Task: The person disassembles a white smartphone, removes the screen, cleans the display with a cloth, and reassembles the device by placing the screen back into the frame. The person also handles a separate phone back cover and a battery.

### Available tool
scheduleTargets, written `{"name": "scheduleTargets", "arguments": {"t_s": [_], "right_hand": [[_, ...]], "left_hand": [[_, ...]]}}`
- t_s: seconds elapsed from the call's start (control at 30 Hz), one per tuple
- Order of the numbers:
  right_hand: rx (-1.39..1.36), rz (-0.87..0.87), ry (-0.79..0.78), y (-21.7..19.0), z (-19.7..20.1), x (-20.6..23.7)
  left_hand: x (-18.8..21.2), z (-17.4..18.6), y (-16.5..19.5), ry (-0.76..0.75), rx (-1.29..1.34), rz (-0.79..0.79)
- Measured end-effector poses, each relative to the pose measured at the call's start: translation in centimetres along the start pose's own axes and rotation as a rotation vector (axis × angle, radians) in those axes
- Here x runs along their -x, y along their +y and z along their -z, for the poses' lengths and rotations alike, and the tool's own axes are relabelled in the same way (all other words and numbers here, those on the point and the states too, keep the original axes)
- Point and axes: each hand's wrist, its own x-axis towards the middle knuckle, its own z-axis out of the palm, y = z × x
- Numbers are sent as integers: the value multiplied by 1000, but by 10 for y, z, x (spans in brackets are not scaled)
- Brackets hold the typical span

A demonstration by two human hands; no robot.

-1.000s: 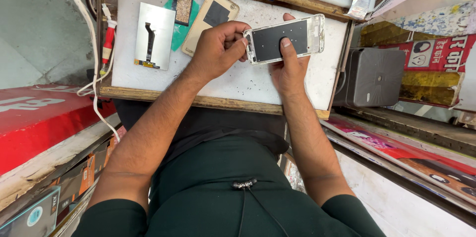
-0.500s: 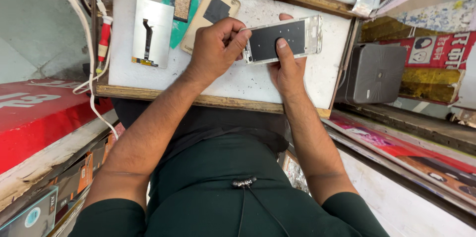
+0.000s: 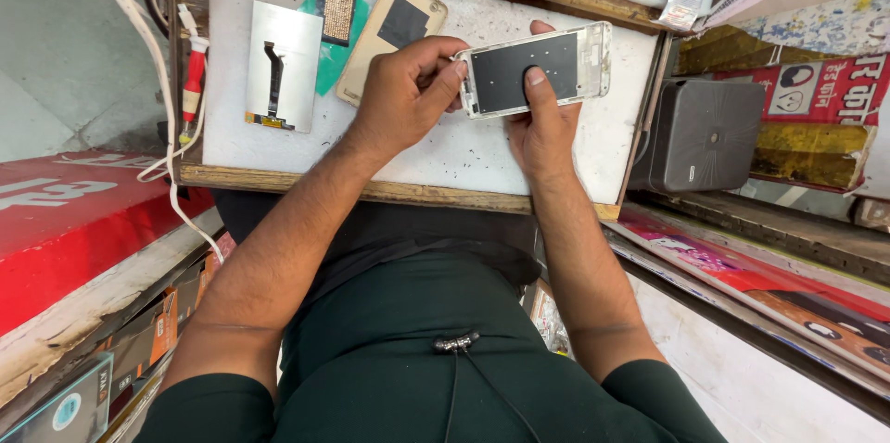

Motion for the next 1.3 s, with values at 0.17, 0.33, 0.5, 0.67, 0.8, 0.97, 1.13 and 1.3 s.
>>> {"name": "scheduleTargets", "arguments": {"t_s": [0.17,0.33,0.5,0.67,0.8,0.97,1.13,1.3], "right_hand": [[117,-26,-51,7,4,3],[157,-17,-70,10,1,3],[28,17,-25,5,-1,-2],[68,20,13,3,1,-3],[114,-20,-52,6,1,0],[177,8,-65,9,1,0],[45,41,-42,7,2,-5],[121,21,-15,4,2,-3]], "left_hand": [[1,-1,4,68,-110,104],[-1,1,4,110,-118,159],[-5,2,5,-11,181,97],[-5,2,9,-36,58,73],[-5,0,13,34,-76,158],[-5,0,11,100,-144,207],[-4,0,6,28,147,79],[-2,0,5,43,-68,13]]}}
